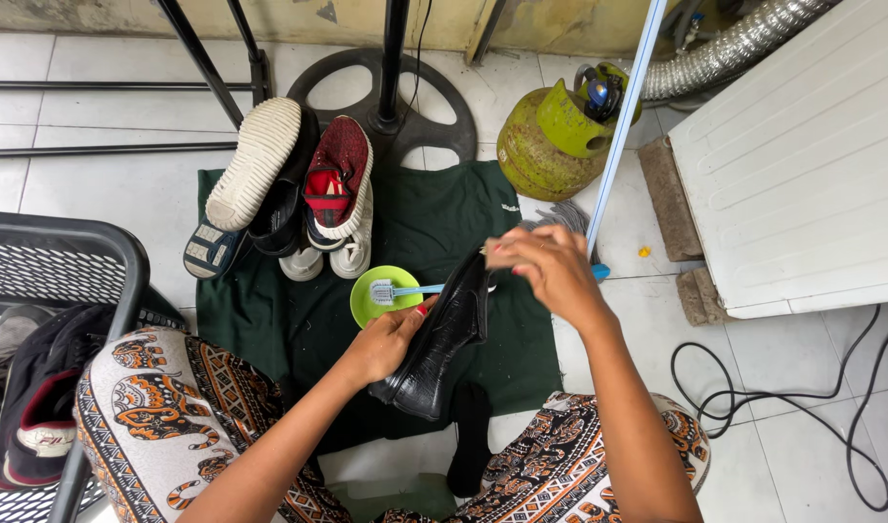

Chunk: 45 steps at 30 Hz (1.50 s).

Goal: The person sits on the floor and scrubs the sole of a shoe with a long-handled brush, then scrubs a black slip-on shoe with a small brush, turning the shoe to brush different areas, and finally rubs the shoe with a small block.

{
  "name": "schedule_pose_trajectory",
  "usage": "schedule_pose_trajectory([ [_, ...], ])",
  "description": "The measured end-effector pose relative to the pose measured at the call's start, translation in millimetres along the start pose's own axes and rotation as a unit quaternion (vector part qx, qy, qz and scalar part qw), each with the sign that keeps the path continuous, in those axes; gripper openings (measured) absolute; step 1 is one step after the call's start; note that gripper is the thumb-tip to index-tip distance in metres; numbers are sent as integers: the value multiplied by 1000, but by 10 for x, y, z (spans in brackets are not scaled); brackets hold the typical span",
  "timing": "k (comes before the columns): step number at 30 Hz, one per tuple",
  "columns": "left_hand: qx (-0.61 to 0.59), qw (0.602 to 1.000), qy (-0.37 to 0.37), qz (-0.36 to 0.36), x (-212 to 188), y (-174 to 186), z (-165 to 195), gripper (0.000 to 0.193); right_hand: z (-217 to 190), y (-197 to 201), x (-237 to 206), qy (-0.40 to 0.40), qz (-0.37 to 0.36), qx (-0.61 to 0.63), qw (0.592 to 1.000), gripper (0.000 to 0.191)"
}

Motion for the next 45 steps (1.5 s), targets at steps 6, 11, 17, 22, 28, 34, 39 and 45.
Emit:
schedule_pose_trajectory([
  [6,48,997,40,41,-42,83,-83,51,-688,-394,-290,157,-124,140,970,36],
  [11,136,986,87,34,-113,95,-23,48,-384,-341,-93,94,-51,11,994,32],
  [17,-7,1000,-1,18,-45,24,48,48,-188,-202,22,27,2,82,996,36],
  [22,58,997,27,47,50,101,-200,46,-642,-417,-247,174,-66,66,980,36],
  [28,-109,993,-43,-8,97,23,-200,46,250,-59,174,-91,113,83,986,37],
  [34,-232,973,-5,22,270,107,-416,47,-368,-297,-37,61,30,234,970,33],
  [39,-158,986,-43,26,249,141,-388,44,-478,-308,-165,123,-51,198,971,35],
  [45,-275,961,-17,-32,227,4,-311,42,24,45,121,-7,111,154,982,35],
])
Point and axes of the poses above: each hand's wrist, its own x-axis towards the middle knuckle, its own y-axis out of the back of the hand, z = x × y, the point moved 6 cm from there along x, towards the middle knuckle
